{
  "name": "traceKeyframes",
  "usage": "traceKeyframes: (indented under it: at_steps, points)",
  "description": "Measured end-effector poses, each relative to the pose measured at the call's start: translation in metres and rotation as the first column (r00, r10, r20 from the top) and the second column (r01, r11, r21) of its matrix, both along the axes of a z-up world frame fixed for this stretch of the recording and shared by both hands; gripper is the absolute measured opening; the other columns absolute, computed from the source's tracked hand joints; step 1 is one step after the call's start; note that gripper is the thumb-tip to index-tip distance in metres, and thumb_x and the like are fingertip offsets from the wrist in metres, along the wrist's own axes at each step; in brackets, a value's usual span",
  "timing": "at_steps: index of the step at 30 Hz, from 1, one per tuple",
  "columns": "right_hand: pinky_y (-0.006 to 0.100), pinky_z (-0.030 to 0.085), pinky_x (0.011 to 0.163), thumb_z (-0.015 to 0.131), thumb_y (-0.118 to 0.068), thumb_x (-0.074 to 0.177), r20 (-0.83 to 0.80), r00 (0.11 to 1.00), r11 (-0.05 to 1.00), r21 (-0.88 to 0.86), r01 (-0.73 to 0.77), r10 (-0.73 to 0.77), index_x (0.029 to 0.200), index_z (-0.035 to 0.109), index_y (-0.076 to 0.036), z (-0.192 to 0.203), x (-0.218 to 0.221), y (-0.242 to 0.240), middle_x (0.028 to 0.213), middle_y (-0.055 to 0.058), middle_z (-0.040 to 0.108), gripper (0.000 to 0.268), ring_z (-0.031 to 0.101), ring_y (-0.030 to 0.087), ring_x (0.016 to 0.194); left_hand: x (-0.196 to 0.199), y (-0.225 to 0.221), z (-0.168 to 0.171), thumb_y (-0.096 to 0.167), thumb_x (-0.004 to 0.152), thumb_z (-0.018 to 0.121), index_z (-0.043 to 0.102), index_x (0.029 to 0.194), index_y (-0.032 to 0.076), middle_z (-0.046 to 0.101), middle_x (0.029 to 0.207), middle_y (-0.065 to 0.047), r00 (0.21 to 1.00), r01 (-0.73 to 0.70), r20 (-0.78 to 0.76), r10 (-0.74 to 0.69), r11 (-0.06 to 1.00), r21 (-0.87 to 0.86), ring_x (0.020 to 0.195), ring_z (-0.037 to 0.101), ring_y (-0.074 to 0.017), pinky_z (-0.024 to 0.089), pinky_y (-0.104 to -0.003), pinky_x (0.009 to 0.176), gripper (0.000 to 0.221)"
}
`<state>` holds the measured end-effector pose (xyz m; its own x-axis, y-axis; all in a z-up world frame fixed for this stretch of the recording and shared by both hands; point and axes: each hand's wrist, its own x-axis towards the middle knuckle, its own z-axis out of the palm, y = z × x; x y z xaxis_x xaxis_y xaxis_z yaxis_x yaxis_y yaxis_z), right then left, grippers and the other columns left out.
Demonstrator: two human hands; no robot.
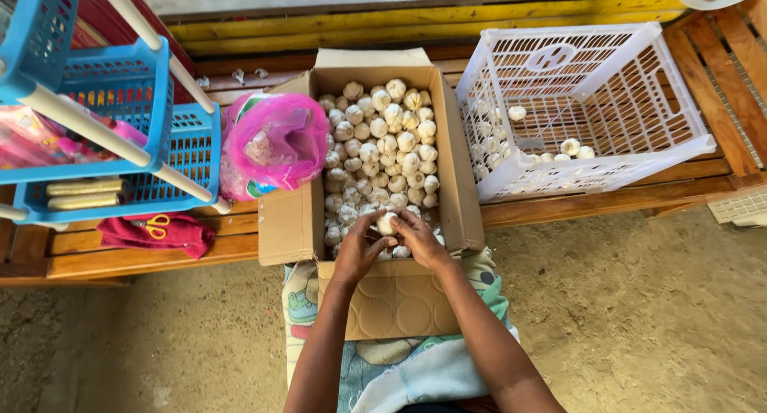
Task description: Sorting garlic bulbs from a cardboard box into a plastic crate.
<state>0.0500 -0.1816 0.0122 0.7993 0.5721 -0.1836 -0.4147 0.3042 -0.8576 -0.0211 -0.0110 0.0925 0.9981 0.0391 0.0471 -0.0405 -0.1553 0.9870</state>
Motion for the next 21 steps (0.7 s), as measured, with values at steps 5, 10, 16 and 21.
traceKeyframes:
  at_steps: [5, 10, 16, 21]
  points:
    - [0.024, 0.047, 0.055, 0.055, -0.044, 0.103, 0.102, 0.989, 0.978, -0.193, -0.083, 0.104, 0.127, 0.054, -0.014, 0.038, -0.007, 0.003, 0.080, -0.002, 0.058, 0.038, 0.056, 0.008, 0.064, 0.001, -0.003, 0.003, 0.014, 0.085, 0.082, 0.061, 0.134, 0.011, 0.077, 0.088, -0.006, 0.986, -0.063, -0.145, 0.077, 0.993, 0.100, 0.076, 0.075, -0.0153, 0.056, -0.031, 0.070, 0.053]
    - [0.022, 0.038, 0.047, 0.050, -0.045, 0.105, 0.189, 0.974, 0.932, -0.359, -0.048, 0.123, 0.121, 0.056, -0.015, 0.043, -0.010, 0.007, 0.069, -0.005, 0.051, 0.034, 0.046, 0.005, 0.053, 0.000, -0.002, -0.010, 0.016, 0.085, 0.083, 0.065, 0.129, 0.011, 0.078, 0.092, -0.006, 0.996, -0.050, -0.070, 0.054, 0.997, 0.052, 0.079, 0.073, -0.0159, 0.057, -0.030, 0.071, 0.048]
    - [0.028, 0.041, 0.050, 0.044, -0.046, 0.107, 0.345, 0.939, 0.859, -0.482, 0.176, 0.001, 0.111, 0.063, -0.006, 0.002, -0.002, 0.003, 0.069, 0.000, 0.055, 0.045, 0.050, 0.011, 0.056, -0.004, -0.005, 0.002, 0.030, 0.081, 0.085, 0.067, 0.126, 0.018, 0.081, 0.094, -0.003, 0.982, -0.056, -0.168, 0.087, 0.982, 0.178, 0.081, 0.076, -0.0130, 0.057, -0.030, 0.072, 0.050]
    - [0.035, 0.051, 0.065, 0.037, -0.051, 0.108, 0.418, 0.906, 0.786, -0.539, 0.303, -0.064, 0.116, 0.065, 0.000, -0.007, 0.002, 0.005, 0.074, 0.008, 0.063, 0.059, 0.061, 0.020, 0.069, -0.004, -0.003, 0.012, 0.039, 0.083, 0.082, 0.064, 0.129, 0.020, 0.080, 0.100, -0.003, 0.979, -0.026, -0.187, 0.077, 0.966, 0.259, 0.082, 0.076, -0.0153, 0.057, -0.033, 0.073, 0.053]
